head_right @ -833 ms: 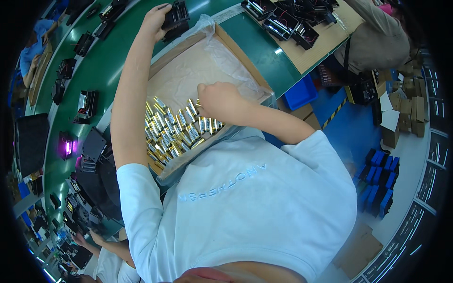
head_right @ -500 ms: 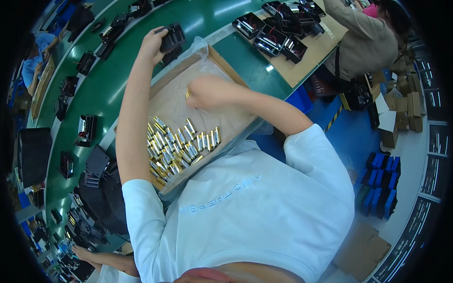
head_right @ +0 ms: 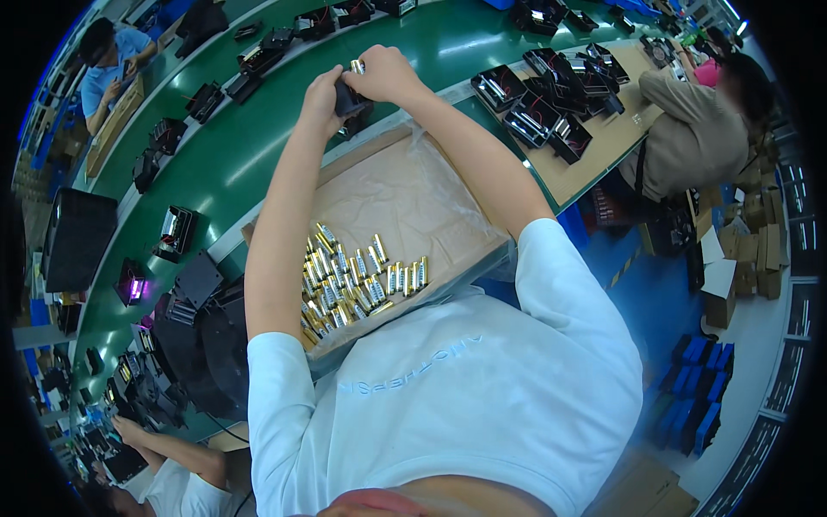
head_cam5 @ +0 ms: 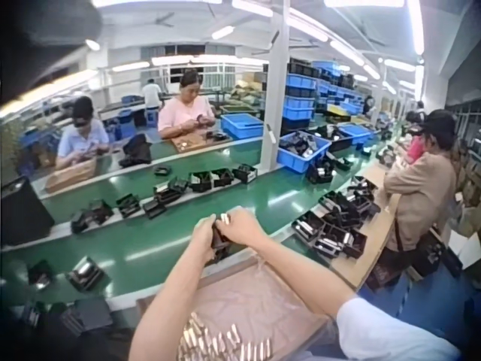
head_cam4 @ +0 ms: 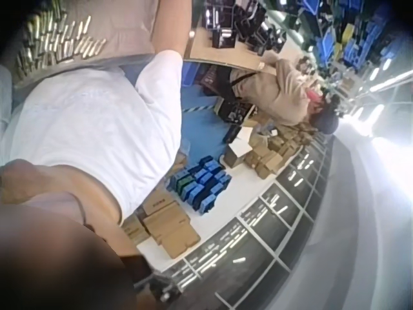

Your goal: Assembling small cylindrical components into black plastic housings at a factory workstation.

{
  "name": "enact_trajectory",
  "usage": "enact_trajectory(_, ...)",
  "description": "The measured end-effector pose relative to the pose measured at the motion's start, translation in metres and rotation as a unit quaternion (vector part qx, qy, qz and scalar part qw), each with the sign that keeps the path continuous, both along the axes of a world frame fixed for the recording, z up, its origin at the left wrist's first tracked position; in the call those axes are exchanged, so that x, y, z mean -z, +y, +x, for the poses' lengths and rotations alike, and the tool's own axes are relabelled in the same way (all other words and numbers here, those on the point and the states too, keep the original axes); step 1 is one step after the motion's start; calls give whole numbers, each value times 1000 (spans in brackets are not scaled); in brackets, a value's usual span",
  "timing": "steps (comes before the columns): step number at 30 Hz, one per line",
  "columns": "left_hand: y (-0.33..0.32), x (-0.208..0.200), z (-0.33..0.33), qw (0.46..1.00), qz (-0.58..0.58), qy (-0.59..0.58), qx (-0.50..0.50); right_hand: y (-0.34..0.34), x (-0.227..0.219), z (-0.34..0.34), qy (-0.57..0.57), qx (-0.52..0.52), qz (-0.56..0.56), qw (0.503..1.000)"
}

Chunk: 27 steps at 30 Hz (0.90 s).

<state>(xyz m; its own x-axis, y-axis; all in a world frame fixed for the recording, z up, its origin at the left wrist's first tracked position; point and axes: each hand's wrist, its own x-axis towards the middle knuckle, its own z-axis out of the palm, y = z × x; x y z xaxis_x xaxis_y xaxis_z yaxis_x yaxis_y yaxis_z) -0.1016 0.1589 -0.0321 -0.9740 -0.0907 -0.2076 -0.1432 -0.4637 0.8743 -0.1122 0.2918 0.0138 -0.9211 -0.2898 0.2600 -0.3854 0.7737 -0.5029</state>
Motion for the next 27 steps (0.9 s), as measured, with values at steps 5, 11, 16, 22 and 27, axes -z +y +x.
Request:
enact_trajectory(5,-6,1,-1,999,31,-8,-22,-8,-3,5,-8,7,15,1000)
enact_trajectory(11,-11,7,1,996,32,-26,-85,-3,-12,18,-105,-26,-131,986)
enact_trajectory(16,-13,10,0,977,-26,-68,-202,-6,-5,30,-235,-50,-266,933)
enact_trajectory(22,-26,11,-4,976,67,-74,-194,-23,6,33,-213,-87,-374,898)
enact_trajectory(27,-34,24,-4,977,129,-57,-162,-27,8,35,-232,-78,-290,925)
